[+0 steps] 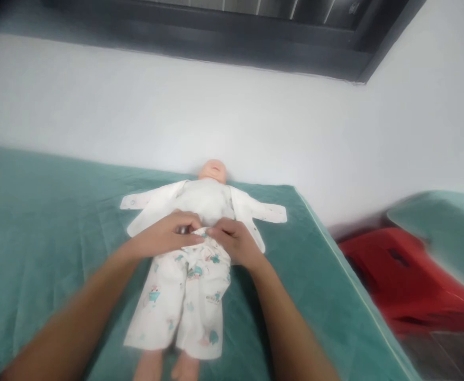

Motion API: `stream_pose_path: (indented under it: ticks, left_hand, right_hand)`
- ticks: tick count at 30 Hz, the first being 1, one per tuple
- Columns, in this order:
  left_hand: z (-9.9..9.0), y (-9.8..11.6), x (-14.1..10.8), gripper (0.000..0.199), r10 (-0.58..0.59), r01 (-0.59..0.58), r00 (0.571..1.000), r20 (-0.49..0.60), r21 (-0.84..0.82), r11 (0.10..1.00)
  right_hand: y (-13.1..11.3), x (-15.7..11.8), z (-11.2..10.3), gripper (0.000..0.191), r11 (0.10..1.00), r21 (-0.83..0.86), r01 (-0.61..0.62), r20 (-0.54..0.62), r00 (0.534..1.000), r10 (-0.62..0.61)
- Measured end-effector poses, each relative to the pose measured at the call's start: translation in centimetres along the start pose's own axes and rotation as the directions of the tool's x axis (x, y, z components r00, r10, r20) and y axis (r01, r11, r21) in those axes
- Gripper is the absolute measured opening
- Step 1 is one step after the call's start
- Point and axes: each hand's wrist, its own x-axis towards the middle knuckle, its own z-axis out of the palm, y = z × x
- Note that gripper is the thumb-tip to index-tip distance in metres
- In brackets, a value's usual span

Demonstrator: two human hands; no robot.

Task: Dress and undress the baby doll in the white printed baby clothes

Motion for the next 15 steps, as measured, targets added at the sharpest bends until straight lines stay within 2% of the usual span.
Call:
stream_pose_path:
  ticks: [2,5,8,10,12,15]
  left_hand:
    - [-0.3,-0.2,-0.2,0.033,-0.028,0.027,1.0,-0.012,-0.072,0.997]
    - [-0.9,-0.8,-0.6,0.032,-0.115,0.096,0.987,-0.116,-0.156,0.983]
    - [-1.6,-2.0,-0.9,0.029,-0.212,0.151,0.943,-0.257,-0.236,0.96]
    - [-2.1,-2.9,-0.9,0.03,-0.263,0.174,0.912,-0.314,-0.285,0.943]
    - [-2.4,-3.8,-0.9,0.032,-0.292,0.186,0.892,-0.346,-0.309,0.933]
    - [-2.6,-4.6,-0.7,0.034,-0.345,0.211,0.854,-0.391,-0.346,0.914]
  right_hand:
    - [0.1,-0.1,-0.1,0.042,1.0,0.009,-0.017,0.001,1.0,0.017]
    - [0.3,-0.2,-0.6,0.045,0.999,0.0,-0.052,0.038,0.998,0.052]
    - [0.4,-0.3,-1.4,0.048,0.996,-0.017,-0.091,0.089,0.992,0.093]
    - [0.7,-0.3,-1.9,0.049,0.994,-0.016,-0.107,0.097,0.989,0.108]
    - [1.0,-0.3,-2.2,0.048,0.993,-0.003,-0.12,0.068,0.99,0.12]
    - [1.7,-0.2,-2.2,0.046,0.987,0.059,-0.146,-0.05,0.988,0.149]
